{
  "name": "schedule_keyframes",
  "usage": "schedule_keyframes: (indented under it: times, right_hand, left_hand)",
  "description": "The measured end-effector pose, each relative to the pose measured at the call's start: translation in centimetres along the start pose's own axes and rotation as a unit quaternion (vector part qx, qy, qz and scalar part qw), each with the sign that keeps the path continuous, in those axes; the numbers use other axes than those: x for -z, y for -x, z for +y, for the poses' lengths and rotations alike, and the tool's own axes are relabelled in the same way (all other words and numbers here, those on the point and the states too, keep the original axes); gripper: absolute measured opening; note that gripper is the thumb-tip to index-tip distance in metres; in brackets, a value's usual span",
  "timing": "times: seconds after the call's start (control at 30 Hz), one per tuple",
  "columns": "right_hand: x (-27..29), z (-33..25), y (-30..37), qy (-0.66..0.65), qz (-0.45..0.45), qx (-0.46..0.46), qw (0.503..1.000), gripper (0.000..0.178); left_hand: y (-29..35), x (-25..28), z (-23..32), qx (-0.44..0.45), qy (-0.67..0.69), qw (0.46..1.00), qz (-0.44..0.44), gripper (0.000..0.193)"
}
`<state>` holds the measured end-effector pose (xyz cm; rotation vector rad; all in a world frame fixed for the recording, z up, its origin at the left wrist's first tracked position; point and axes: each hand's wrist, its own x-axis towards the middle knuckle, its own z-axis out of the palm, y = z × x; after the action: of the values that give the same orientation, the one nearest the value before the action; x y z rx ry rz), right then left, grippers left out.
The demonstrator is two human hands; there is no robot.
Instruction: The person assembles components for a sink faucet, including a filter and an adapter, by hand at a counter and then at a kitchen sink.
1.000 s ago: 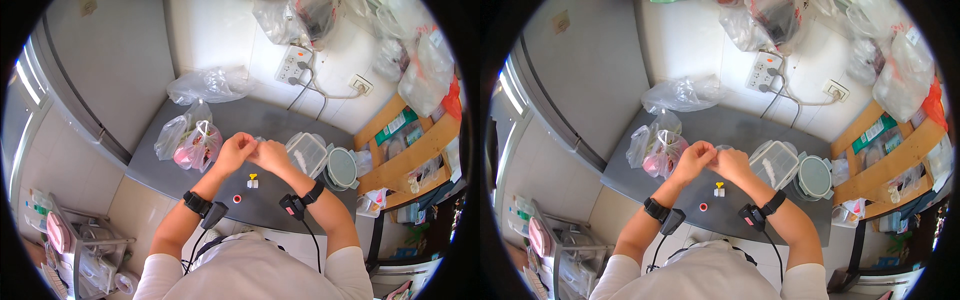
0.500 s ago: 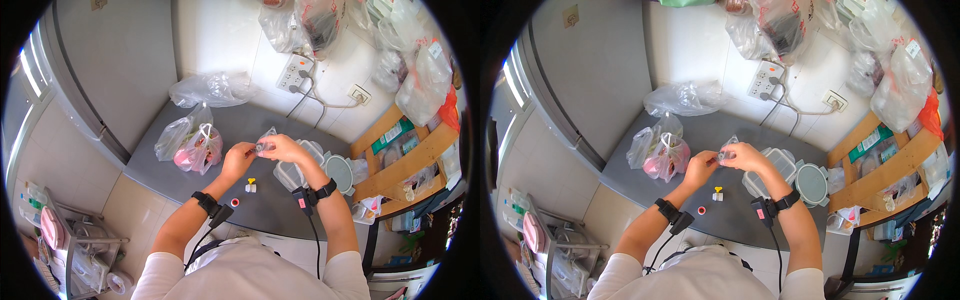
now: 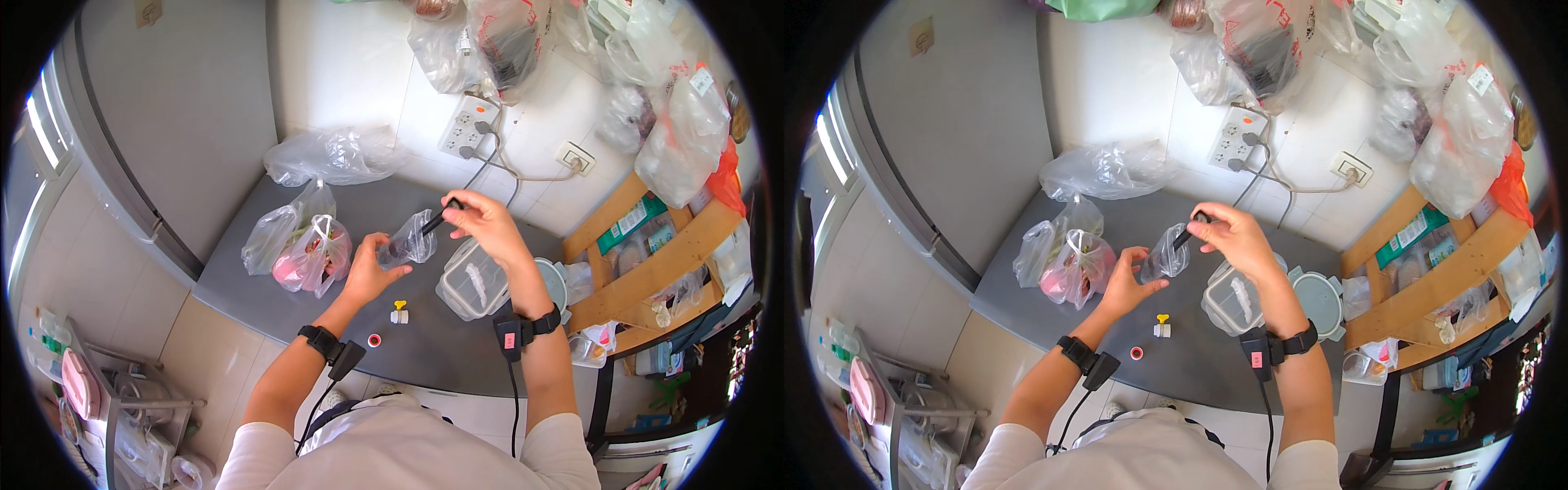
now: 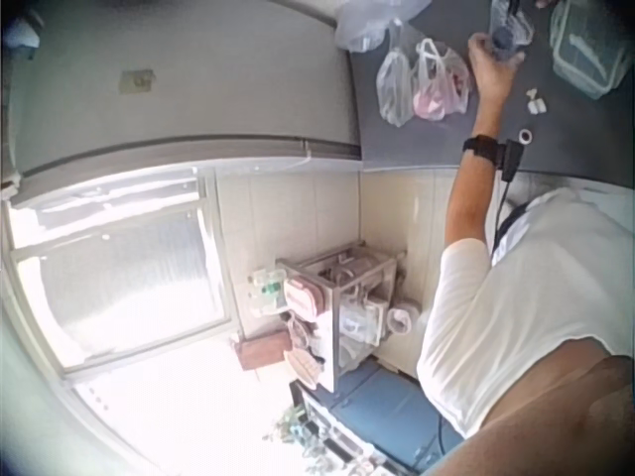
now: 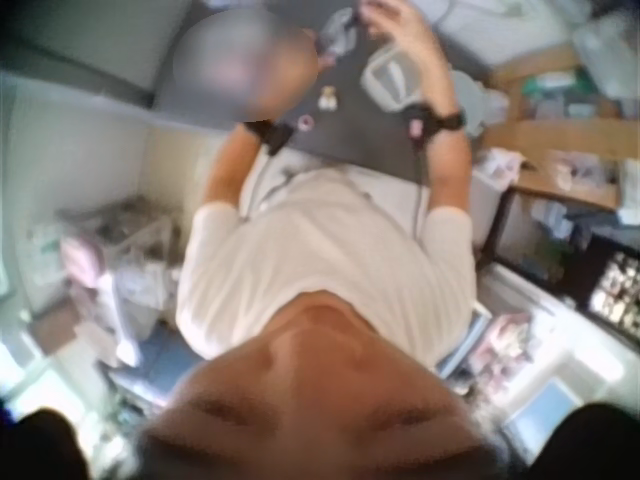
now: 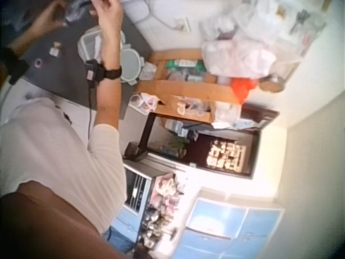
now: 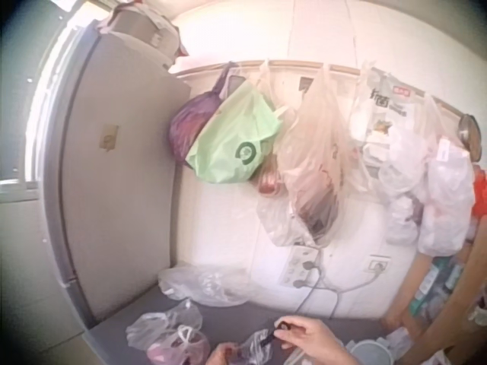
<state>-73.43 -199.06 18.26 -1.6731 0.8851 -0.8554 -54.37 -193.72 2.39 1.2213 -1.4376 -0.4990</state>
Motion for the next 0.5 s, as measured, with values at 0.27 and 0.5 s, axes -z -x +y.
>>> schedule_keyframes:
  times: [0.27,0.5]
  right_hand:
    - [2.8,-2.1,0.4,-0.15,0.026,0.096,0.984,0.024]
    - [4.8,-1.2,3.2,-0.193,0.047,0.149,0.969,0.029]
  left_hand:
    - [1.2,0.5,-2.9,0.071,-0.177,0.978,-0.089,0.041]
    - [0.7,0.1,-3.1,-0.143,-0.359,0.923,0.0,0.058]
